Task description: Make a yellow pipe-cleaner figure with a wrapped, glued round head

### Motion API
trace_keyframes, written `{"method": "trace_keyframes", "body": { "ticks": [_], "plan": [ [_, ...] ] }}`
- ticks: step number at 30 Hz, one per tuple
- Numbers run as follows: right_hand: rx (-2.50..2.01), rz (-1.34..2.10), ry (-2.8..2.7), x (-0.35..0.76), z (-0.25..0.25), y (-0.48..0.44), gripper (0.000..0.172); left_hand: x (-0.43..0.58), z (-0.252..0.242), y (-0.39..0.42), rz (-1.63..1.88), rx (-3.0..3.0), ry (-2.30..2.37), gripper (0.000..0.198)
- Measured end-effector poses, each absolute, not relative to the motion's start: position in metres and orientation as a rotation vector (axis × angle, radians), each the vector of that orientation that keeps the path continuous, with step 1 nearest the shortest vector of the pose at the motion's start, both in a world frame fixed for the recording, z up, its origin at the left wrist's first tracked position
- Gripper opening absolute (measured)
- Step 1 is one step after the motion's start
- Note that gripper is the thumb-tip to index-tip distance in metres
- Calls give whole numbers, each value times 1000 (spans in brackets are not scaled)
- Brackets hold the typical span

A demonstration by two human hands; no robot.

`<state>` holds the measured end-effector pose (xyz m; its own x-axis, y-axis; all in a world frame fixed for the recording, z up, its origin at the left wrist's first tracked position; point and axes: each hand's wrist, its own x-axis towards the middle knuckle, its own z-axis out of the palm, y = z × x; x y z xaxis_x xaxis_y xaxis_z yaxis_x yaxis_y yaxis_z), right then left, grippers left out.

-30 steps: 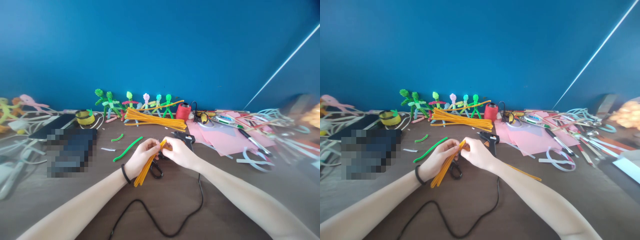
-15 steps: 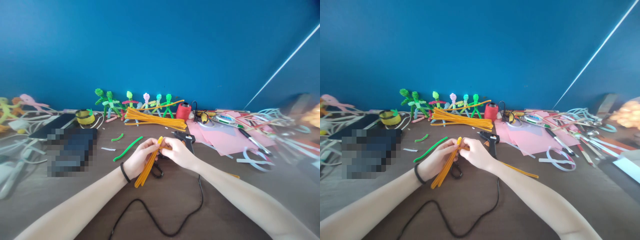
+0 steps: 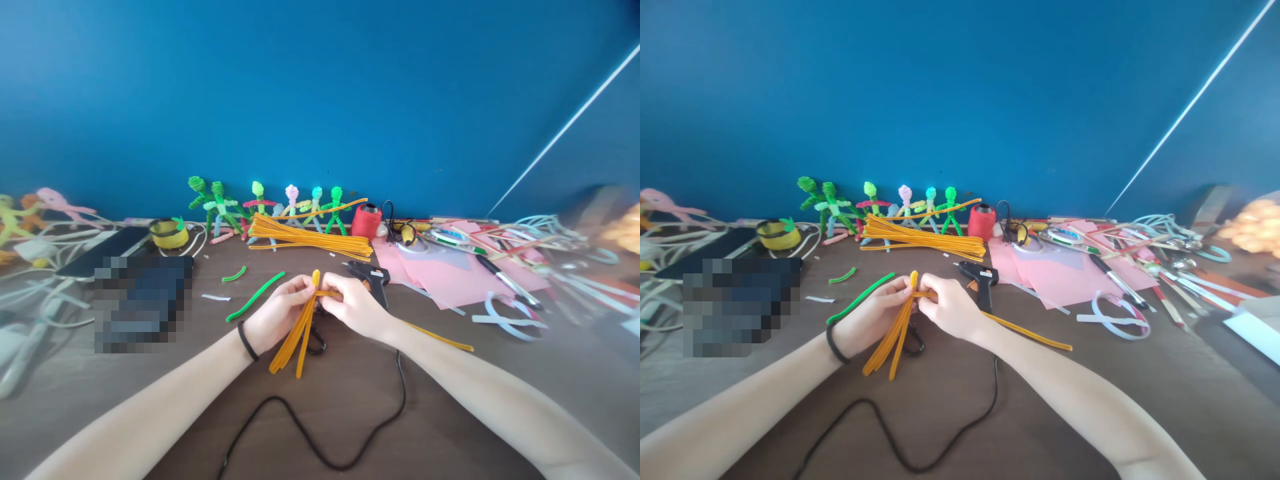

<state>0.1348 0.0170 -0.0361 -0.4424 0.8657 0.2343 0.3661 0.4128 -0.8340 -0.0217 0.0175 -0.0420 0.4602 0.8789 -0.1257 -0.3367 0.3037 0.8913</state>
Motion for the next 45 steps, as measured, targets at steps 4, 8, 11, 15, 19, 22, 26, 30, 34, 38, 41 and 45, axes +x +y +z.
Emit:
{"method": "trace_keyframes", "body": {
  "ticks": [4,8,11,15,19,22,26,30,34,38,41,45],
  "plan": [
    [-1058,896,-1990,134,-37,16,8,-23,-42,20,901,911,701,7],
    [-1078,862,-1985,134,-38,14,5,-24,-42,20,899,878,685,6],
    [-1101,796,-1981,134,-38,13,8,-24,-43,20,903,868,654,6],
    [-1075,747,-1985,134,-41,14,7,-25,-44,20,896,836,647,7],
    [-1091,650,-2045,135,-43,14,7,-25,-41,18,874,818,679,5],
    [-1115,602,-2099,136,-42,14,7,-25,-39,19,844,805,645,5],
    [-1095,628,-2123,138,-39,14,8,-26,-41,23,824,789,566,11],
    [-1128,606,-2142,138,-37,14,7,-28,-43,26,807,765,576,13],
    [-1133,587,-2151,138,-37,14,7,-29,-41,23,819,880,629,6],
    [-1128,597,-2145,137,-38,13,6,-28,-39,21,831,975,724,7],
    [-1129,597,-2144,136,-38,13,4,-27,-37,20,861,1051,803,8],
    [-1124,566,-2156,137,-39,16,3,-25,-34,20,900,1154,905,10]
  ]
}}
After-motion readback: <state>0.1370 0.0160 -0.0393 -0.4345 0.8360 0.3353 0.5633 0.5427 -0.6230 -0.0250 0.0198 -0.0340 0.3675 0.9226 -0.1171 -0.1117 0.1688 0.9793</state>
